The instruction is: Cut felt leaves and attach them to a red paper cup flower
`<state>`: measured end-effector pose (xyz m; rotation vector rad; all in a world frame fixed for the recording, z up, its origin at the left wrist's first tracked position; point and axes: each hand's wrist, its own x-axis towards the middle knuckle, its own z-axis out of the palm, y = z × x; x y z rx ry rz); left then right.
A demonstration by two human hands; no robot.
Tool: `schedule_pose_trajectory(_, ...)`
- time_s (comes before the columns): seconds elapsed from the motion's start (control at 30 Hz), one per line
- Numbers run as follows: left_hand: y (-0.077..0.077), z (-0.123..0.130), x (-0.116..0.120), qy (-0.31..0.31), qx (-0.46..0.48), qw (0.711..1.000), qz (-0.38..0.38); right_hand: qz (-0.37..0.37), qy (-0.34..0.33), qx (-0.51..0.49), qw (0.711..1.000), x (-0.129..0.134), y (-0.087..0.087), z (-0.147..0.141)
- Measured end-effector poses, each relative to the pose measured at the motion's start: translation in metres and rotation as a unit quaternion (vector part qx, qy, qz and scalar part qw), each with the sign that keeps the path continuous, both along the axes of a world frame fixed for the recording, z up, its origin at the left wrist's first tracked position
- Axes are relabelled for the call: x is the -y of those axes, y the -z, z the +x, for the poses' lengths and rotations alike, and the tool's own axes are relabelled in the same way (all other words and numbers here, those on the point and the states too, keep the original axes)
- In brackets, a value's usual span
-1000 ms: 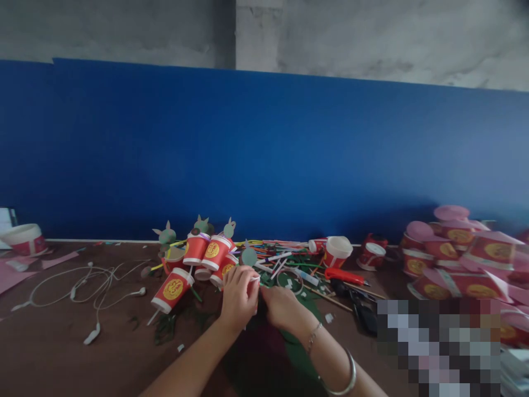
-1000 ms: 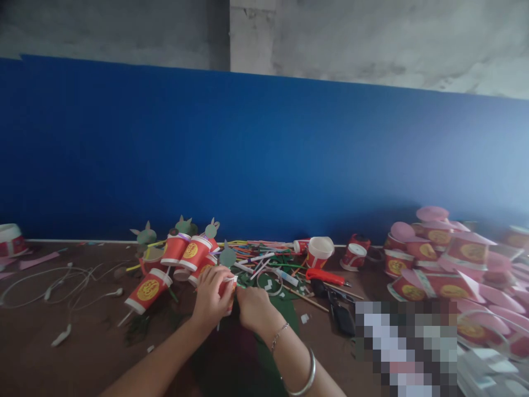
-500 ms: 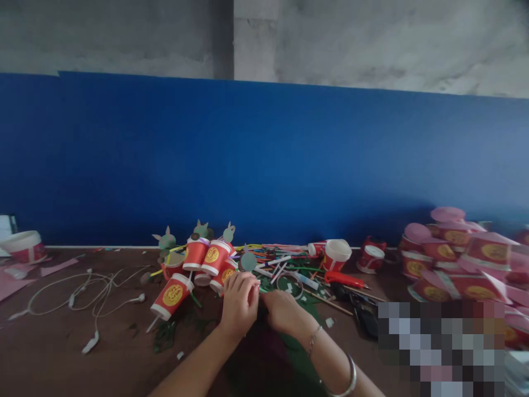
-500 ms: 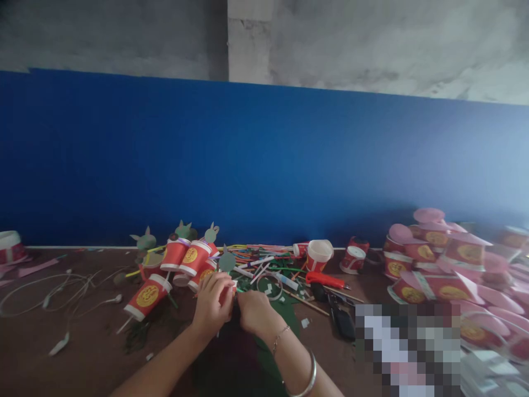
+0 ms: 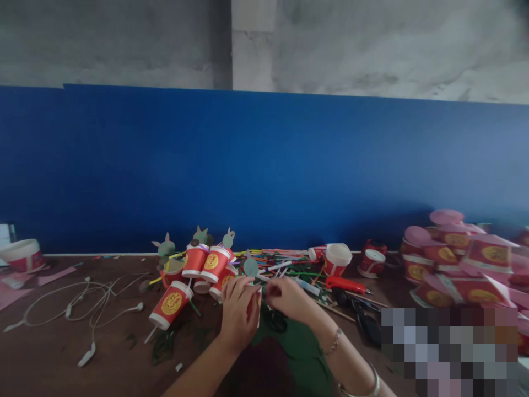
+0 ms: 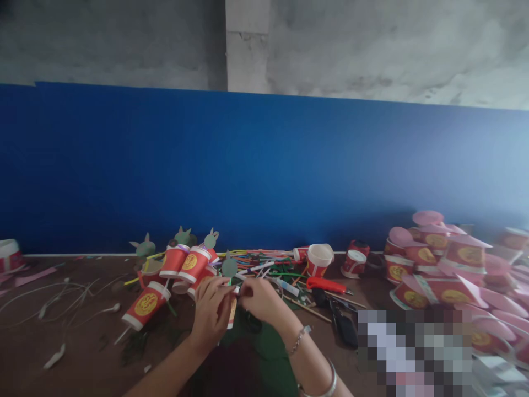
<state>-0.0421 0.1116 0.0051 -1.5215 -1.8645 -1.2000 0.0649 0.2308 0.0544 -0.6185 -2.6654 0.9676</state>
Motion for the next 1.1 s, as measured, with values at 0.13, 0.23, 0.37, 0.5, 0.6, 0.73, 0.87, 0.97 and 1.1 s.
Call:
schedule_pose_trajectory(0.13, -0.001, 0.002, 0.004, 0.053, -0.01, 0.998, -0.014, -0.165, 0.059, -0.113, 0.978, -0.007, -0.007, -0.003)
schedule_pose_trajectory(0.23, 0.003, 0.004, 0.002, 0.067, -0.002, 0.998, -0.014, -0.217, 0.045, -0.124, 0.967, -0.004, -0.008, -0.004)
schedule_pose_trajectory(0.37, 0.008, 0.005, -0.003, 0.07, 0.042, 0.996, 0.029, -0.19, 0.025, -0.113, 0.975, 0.002, -0.015, 0.0)
schedule_pose_trajectory(0.5, 0.007, 0.006, -0.003, 0.084, 0.084, 0.991, 0.061, -0.108, -0.04, -0.043, 0.992, -0.007, -0.018, 0.008)
schedule_pose_trajectory(0.6, 0.002, 0.009, 0.0, 0.086, 0.086, 0.991, 0.052, 0.079, 0.003, 0.102, 0.992, -0.022, -0.009, 0.013)
schedule_pose_trajectory(0.73, -0.003, 0.012, 0.005, 0.093, 0.065, 0.993, 0.024, 0.177, 0.088, 0.252, 0.947, -0.037, 0.011, 0.01)
schedule_pose_trajectory(0.87, -0.004, 0.012, 0.005, 0.087, 0.04, 0.995, 0.011, 0.184, 0.09, 0.268, 0.941, -0.039, 0.02, 0.006)
schedule_pose_trajectory(0.97, -0.002, 0.011, 0.003, 0.078, 0.02, 0.997, 0.015, 0.196, 0.079, 0.247, 0.946, -0.038, 0.016, 0.007)
schedule_pose_trajectory(1.1, 0.001, 0.012, 0.002, 0.078, -0.016, 0.997, -0.007, 0.135, 0.027, 0.128, 0.982, -0.036, 0.004, 0.013)
